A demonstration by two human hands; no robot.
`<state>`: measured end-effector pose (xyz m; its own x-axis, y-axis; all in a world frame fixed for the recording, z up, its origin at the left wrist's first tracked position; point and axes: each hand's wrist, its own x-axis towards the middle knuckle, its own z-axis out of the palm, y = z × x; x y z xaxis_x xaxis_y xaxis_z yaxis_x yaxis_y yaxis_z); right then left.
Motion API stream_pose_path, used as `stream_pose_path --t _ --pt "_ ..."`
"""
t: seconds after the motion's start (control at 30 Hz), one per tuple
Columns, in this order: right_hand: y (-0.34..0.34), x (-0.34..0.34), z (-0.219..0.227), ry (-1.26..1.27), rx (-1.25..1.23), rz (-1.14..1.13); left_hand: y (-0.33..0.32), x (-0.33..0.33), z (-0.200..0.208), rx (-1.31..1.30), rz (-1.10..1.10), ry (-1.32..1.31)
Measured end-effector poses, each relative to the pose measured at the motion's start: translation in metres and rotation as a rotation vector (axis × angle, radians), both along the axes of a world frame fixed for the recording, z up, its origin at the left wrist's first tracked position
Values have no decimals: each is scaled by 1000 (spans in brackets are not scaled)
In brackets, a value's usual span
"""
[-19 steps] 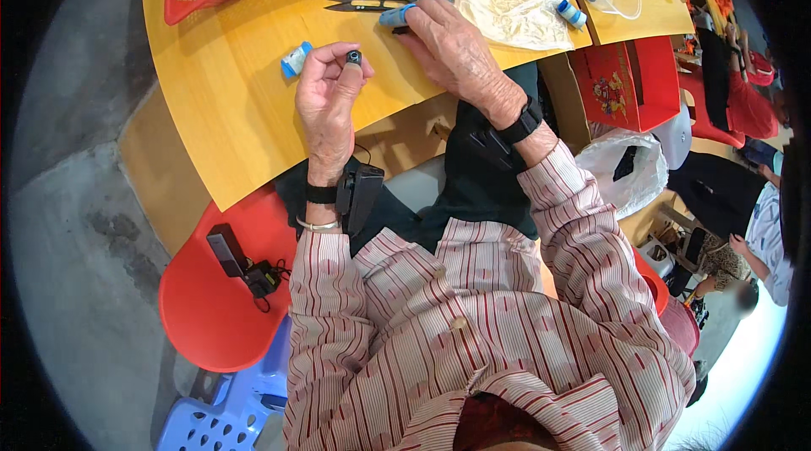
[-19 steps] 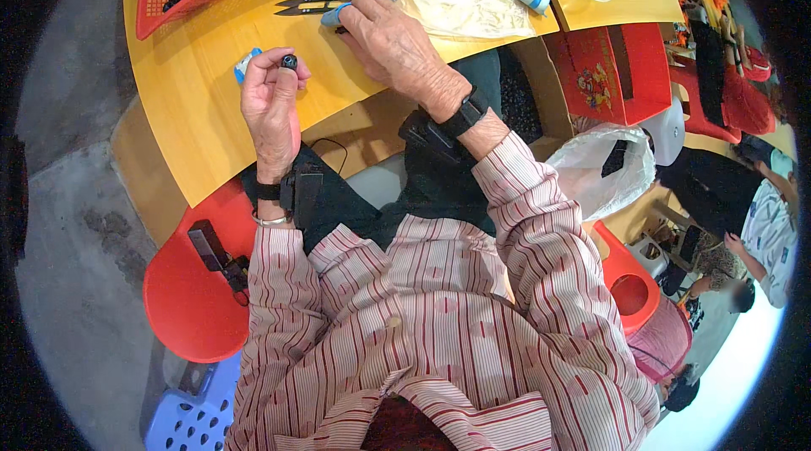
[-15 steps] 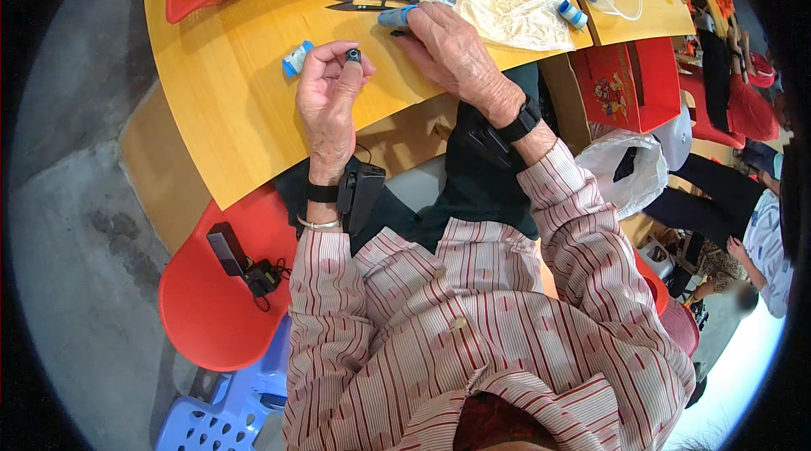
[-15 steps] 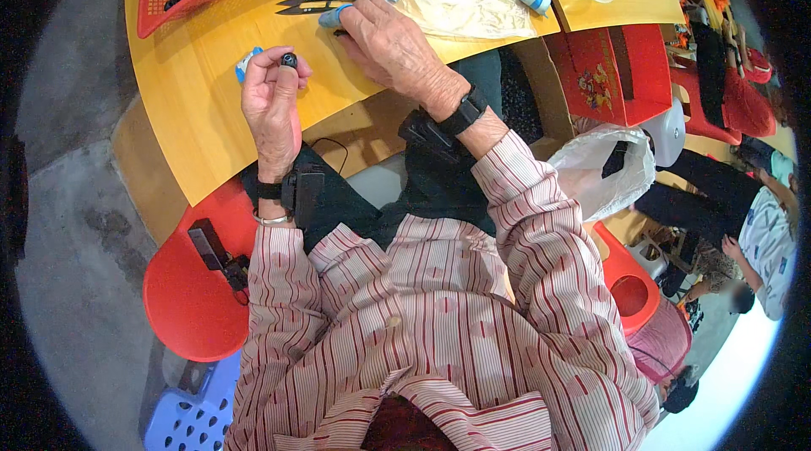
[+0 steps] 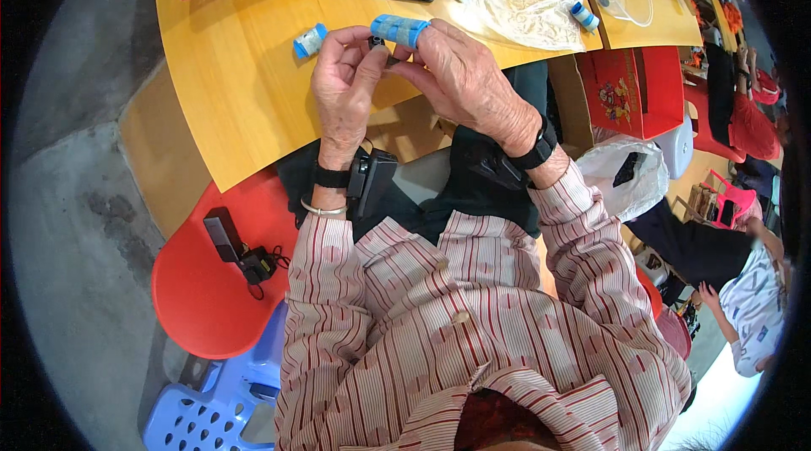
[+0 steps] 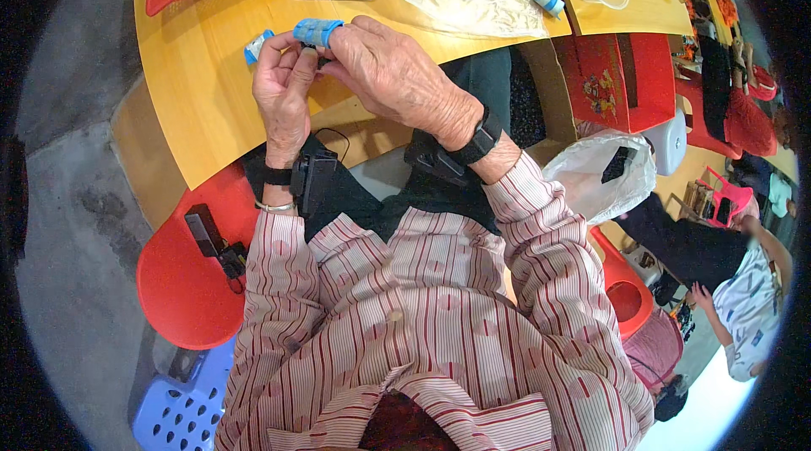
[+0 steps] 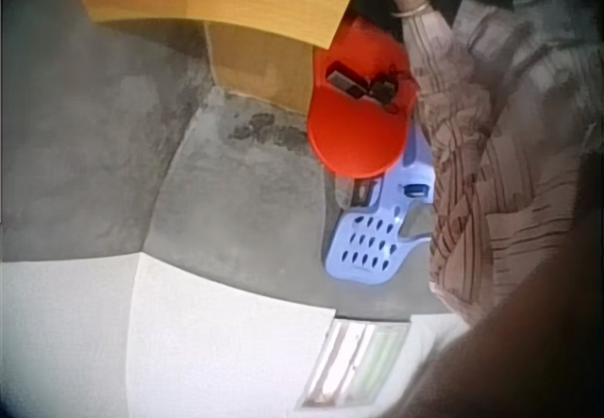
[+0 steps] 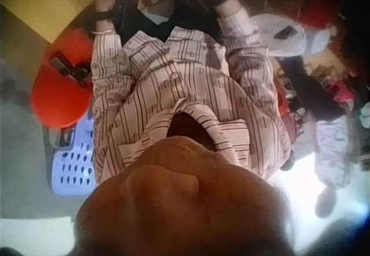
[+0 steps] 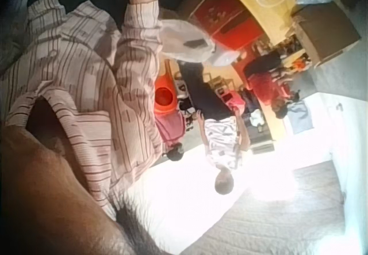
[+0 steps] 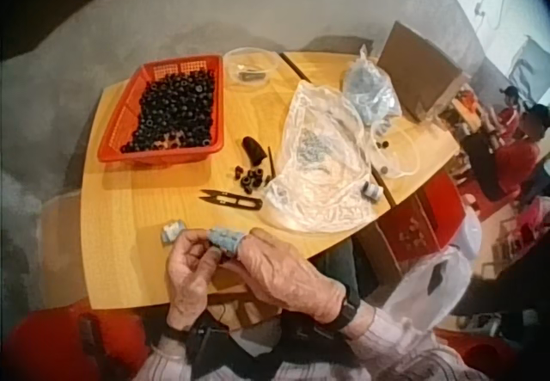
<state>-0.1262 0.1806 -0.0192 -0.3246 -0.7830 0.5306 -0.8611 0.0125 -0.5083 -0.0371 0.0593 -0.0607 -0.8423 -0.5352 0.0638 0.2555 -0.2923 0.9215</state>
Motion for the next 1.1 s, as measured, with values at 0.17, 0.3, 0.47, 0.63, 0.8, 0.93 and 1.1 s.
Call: stream_pose_path --t 0.17,0.3,0.47,0.63,0.8,0.93,1.1 --pt "2 -2 -5 -28 31 5 -3 1 -1 9 -57 -18" --pt "3 3 -12 -55 20 -38 -6 3 0 21 -90 -21" --pt "3 6 -11 -97 41 -88 -3 2 -3 36 -84 -3" --pt "6 6 -9 -296 33 -93 -4 2 -2 -38 -67 -52" --pt "10 0 -5 -826 -58 -94 -5 2 -5 -99 -57 -27" --pt "14 -8 -3 -1092 -46 -62 -2 1 -4 -124 -99 -31" --pt "17 -11 -7 -1092 18 -33 -2 2 -4 -198 -168 -39"
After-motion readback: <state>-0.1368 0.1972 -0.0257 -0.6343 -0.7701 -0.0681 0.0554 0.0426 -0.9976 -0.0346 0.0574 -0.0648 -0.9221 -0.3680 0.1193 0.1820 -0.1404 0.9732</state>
